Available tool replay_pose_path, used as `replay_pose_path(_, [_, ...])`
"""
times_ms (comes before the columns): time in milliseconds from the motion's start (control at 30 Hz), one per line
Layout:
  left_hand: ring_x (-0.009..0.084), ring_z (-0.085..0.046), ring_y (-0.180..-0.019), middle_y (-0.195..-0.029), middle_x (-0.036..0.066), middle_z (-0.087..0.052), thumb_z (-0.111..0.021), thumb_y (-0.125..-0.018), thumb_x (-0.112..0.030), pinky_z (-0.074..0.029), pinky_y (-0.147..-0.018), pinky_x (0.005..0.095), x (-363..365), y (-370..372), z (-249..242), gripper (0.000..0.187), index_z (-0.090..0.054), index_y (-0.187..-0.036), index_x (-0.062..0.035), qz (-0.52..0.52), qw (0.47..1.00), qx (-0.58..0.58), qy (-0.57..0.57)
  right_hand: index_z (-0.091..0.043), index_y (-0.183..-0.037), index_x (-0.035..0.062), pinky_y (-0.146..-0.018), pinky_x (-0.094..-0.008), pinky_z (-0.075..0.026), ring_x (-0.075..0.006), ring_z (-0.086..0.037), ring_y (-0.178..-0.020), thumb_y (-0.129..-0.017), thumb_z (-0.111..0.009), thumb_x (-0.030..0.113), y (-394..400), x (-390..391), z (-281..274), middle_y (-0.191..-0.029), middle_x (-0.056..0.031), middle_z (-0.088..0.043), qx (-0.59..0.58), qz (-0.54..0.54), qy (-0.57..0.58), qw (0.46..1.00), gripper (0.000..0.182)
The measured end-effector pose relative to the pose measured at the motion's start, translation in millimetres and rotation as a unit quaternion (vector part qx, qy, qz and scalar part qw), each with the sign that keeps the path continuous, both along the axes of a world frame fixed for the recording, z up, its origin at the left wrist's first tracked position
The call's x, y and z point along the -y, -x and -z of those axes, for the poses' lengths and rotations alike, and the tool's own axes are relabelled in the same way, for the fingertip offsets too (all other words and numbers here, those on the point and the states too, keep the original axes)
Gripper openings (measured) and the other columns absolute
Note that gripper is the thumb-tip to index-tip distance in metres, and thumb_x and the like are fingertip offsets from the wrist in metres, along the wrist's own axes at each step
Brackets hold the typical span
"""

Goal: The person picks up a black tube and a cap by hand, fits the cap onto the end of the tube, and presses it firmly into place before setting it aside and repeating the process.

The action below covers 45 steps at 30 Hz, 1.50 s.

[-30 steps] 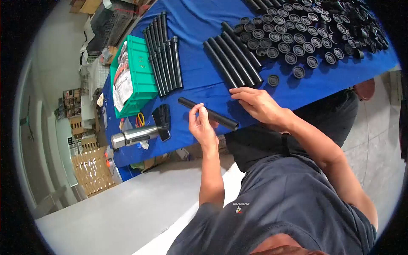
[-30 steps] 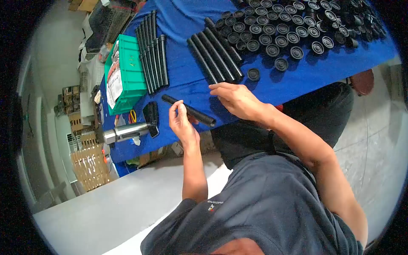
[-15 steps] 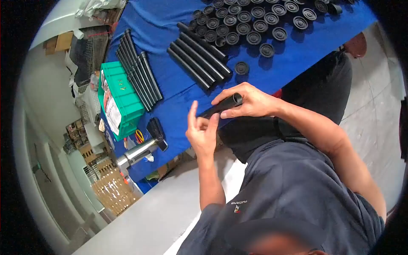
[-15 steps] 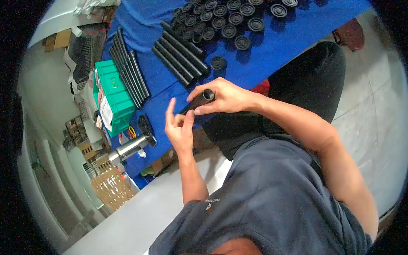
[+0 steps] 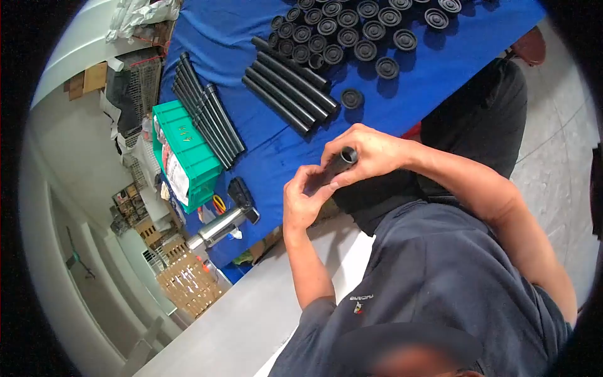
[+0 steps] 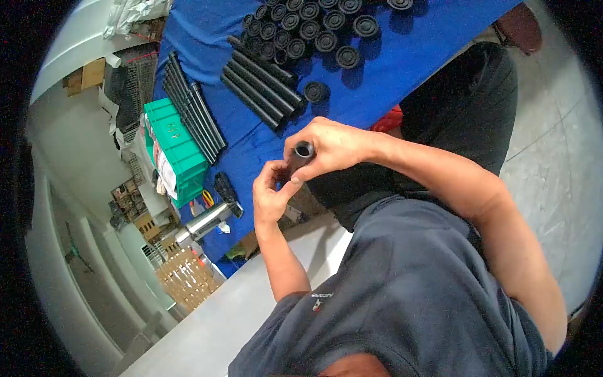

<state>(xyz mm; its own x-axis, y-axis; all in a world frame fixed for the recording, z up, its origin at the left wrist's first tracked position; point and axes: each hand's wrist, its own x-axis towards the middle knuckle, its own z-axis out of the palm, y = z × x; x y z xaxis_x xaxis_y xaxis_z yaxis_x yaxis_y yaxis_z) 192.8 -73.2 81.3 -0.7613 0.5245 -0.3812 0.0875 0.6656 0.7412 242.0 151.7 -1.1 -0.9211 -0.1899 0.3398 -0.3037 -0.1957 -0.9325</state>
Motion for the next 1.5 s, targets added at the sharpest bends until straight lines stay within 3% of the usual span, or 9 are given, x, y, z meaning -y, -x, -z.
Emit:
replay_pose_path(167, [0.0165,-0.064,-0.100,-0.110,0.009,-0.069,-0.077,-0.091,-0.016,-0.051,-0.087,0.0315,5,12,-1,0.030,-0.069,-0.111,0.0041,0.096,0.993,-0.069,-0.027,-0.072,-0.109,0.0026,-0.072,-0.0339,-0.055,-0.0188,-0.072,-0.080,-0.083,-0.083,0.024,-1,-7,-13,-0.089,-0.0127,-0.075,0.054,-0.019,0.023,0.998,0.036])
replay_pose_path(367, [0.0185,-0.063,-0.105,-0.115,0.008,-0.065,-0.077,-0.091,-0.016,-0.050,-0.093,0.0326,7,3,5,0.045,-0.061,-0.128,0.0023,-0.059,0.983,0.124,-0.123,-0.072,-0.111,0.0024,-0.074,-0.0314,-0.056,-0.0167,-0.073,-0.083,-0.084,-0.083,0.021,2,1,1,-0.091,-0.0104,-0.076,0.076,-0.027,0.093,0.992,0.035])
replay_pose_path(467, [0.0171,-0.063,-0.105,-0.114,0.007,-0.065,-0.078,-0.090,-0.013,-0.051,-0.092,0.0332,3,2,9,0.050,-0.056,-0.132,0.0013,-0.032,0.976,0.123,-0.177,-0.072,-0.113,0.0025,-0.075,-0.0309,-0.056,-0.0161,-0.073,-0.085,-0.085,-0.082,0.019,0,1,-1,-0.093,-0.0101,-0.077,0.069,-0.011,0.074,0.995,0.034])
replay_pose_path(1033, [0.0145,-0.060,-0.096,-0.104,0.005,-0.065,-0.079,-0.087,-0.008,-0.048,-0.086,0.0286,1,8,14,0.030,-0.067,-0.112,0.0020,-0.022,0.986,0.064,-0.154,-0.071,-0.117,0.0019,-0.072,-0.0318,-0.055,-0.0150,-0.066,-0.080,-0.086,-0.082,0.030,1,2,-4,-0.091,-0.0075,-0.071,0.042,0.031,0.066,0.996,0.043])
replay_pose_path(1133, [0.0228,-0.063,-0.099,-0.106,0.010,-0.067,-0.074,-0.092,-0.012,-0.050,-0.093,0.0391,-8,5,20,0.032,-0.062,-0.121,-0.0069,-0.095,0.894,0.105,-0.425,-0.063,-0.131,0.0004,-0.067,-0.0356,-0.053,-0.0219,-0.063,-0.081,-0.083,-0.082,0.044,2,2,-5,-0.096,-0.0135,-0.062,0.003,0.026,-0.024,0.999,0.067])
replay_pose_path(1233, [0.0326,-0.059,-0.125,-0.129,0.017,-0.066,-0.068,-0.099,-0.022,-0.042,-0.111,0.0507,-15,5,13,0.031,-0.060,-0.126,-0.0108,-0.212,0.810,0.137,-0.529,-0.056,-0.142,0.0025,-0.081,-0.0339,-0.054,-0.0235,-0.065,-0.099,-0.080,-0.085,0.033,8,0,-17,-0.119,-0.0151,-0.066,-0.049,0.029,-0.113,0.992,0.074])
replay_pose_path(1267, [0.0331,-0.056,-0.131,-0.135,0.018,-0.064,-0.066,-0.100,-0.022,-0.040,-0.113,0.0518,-12,6,16,0.028,-0.061,-0.126,-0.0130,-0.234,0.801,0.153,-0.529,-0.058,-0.139,0.0028,-0.081,-0.0371,-0.054,-0.0258,-0.069,-0.093,-0.085,-0.080,0.031,2,-1,-23,-0.113,-0.0164,-0.069,0.077,-0.004,-0.018,0.997,0.064])
replay_pose_path(1333, [0.0316,-0.065,-0.116,-0.125,0.019,-0.068,-0.064,-0.102,-0.026,-0.052,-0.101,0.0472,-17,-1,19,0.026,-0.062,-0.122,-0.0090,-0.330,0.771,0.180,-0.513,-0.061,-0.136,0.0032,-0.078,-0.0358,-0.054,-0.0243,-0.070,-0.093,-0.088,-0.077,0.021,3,3,-15,-0.109,-0.0161,-0.071,0.044,0.039,0.001,0.998,0.053])
replay_pose_path(1500, [0.0187,-0.068,-0.066,-0.079,0.011,-0.070,-0.067,-0.099,-0.042,-0.054,-0.060,0.0287,11,-14,23,0.039,-0.066,-0.092,-0.0033,-0.285,0.923,0.168,-0.196,-0.066,-0.125,-0.0005,-0.066,-0.0339,-0.052,-0.0228,-0.068,-0.081,-0.090,-0.071,0.016,-4,1,-21,-0.100,-0.0160,-0.072,0.077,0.061,-0.049,0.994,0.040])
